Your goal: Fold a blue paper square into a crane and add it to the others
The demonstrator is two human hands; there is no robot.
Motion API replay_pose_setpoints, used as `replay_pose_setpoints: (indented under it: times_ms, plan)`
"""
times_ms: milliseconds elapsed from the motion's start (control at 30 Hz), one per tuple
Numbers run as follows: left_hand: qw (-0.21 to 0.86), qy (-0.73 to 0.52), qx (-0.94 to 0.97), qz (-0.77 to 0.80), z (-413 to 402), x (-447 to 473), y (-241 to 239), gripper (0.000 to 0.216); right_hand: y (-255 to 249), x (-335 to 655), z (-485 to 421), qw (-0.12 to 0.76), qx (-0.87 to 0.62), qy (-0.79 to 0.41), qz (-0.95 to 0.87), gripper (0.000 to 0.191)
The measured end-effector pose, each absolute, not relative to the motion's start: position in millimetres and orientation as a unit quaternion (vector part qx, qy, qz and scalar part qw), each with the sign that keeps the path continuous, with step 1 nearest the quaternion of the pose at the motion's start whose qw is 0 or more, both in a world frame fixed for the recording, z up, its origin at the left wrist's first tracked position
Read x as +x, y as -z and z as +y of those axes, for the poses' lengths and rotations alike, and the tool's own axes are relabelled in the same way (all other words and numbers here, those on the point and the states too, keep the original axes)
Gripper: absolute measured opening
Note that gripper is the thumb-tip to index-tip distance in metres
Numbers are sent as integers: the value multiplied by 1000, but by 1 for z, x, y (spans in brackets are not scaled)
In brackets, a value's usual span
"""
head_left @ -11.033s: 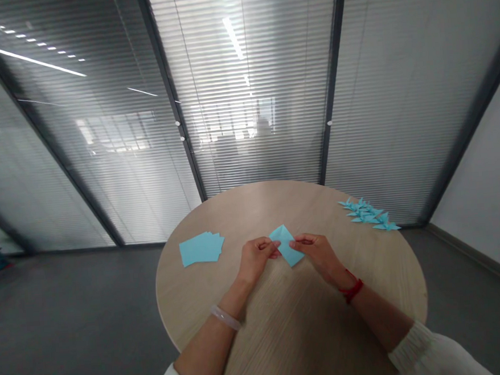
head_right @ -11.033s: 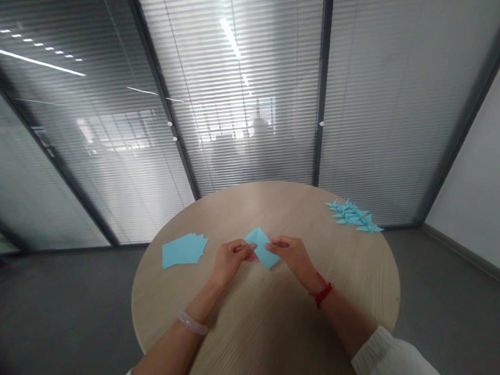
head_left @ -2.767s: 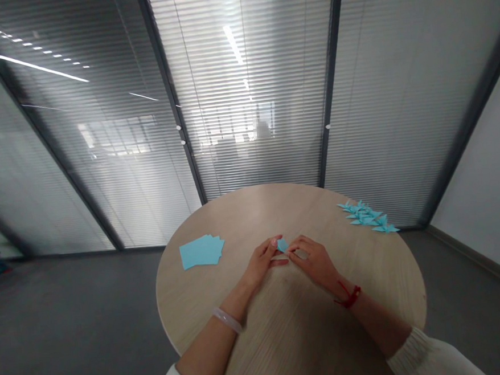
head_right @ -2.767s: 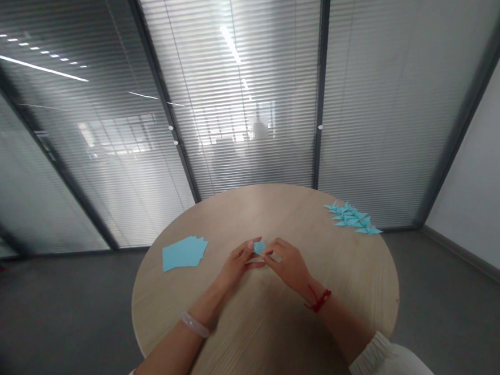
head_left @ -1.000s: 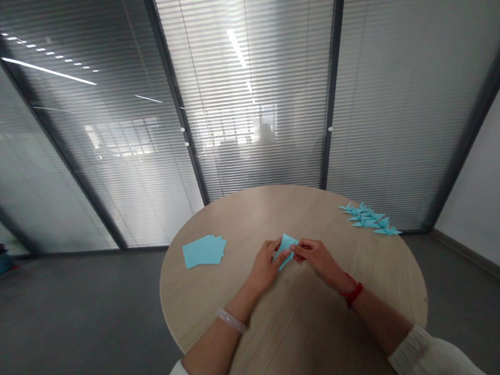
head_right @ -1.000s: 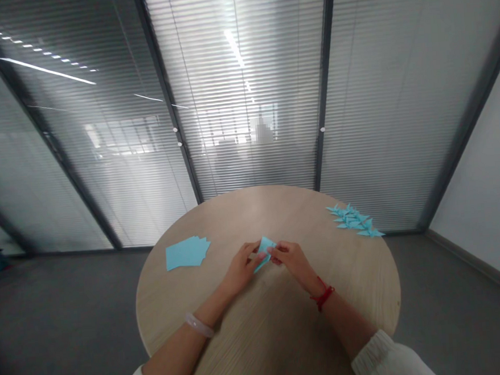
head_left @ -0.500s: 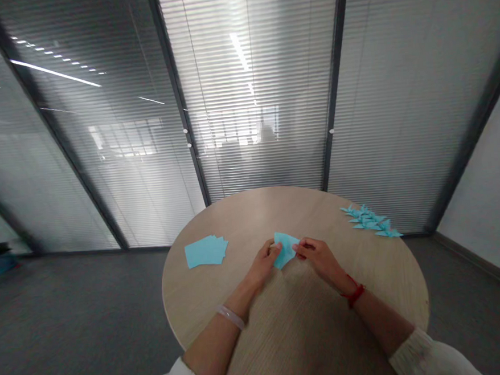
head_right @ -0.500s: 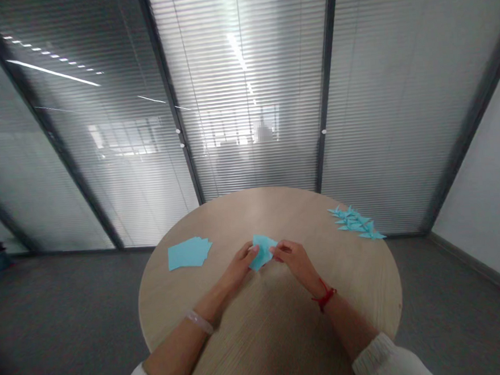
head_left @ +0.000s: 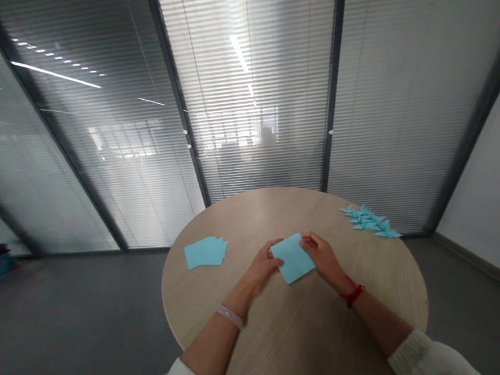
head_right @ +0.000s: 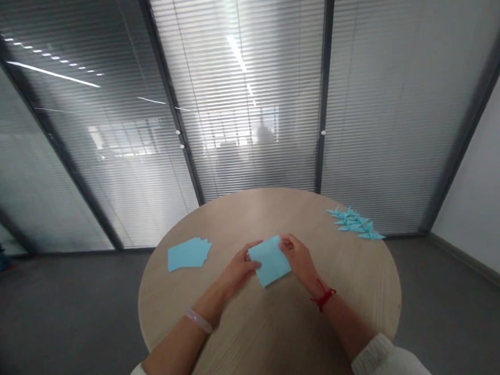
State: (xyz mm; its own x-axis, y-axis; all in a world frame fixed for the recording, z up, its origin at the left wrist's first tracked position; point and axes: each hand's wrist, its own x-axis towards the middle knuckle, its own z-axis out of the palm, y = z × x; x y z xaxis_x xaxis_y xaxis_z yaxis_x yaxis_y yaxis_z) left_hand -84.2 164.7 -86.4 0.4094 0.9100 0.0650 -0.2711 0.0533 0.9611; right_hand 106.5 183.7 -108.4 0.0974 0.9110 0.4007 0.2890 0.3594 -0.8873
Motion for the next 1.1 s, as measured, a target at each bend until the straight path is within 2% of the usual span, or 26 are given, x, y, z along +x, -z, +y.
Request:
replay_pose_setpoints:
  times_ms: [167, 400, 500, 667, 900, 1100]
  plan:
    - [661, -398, 554, 313, 164, -84, 86, 68, 100, 105, 176, 529, -475, -277, -647, 31]
    - [682, -369, 549, 310, 159, -80, 83, 49, 89, 96, 162, 508, -445, -271, -686, 28]
    - [666, -383, 551, 326, 159, -79, 84, 40, 86, 92, 158, 496, -450, -268, -693, 31]
    - [625, -444, 527, 366, 163, -82, 85, 41, 87, 92, 158, 519, -472, -239, -672, 42]
    - [604, -491, 502, 377, 163, -83, 81, 44, 91, 93, 163, 519, -511, -248, -638, 32]
    - [586, -512, 496, 385, 162, -80, 80, 44, 91, 93, 162, 556, -500, -265, -609, 36]
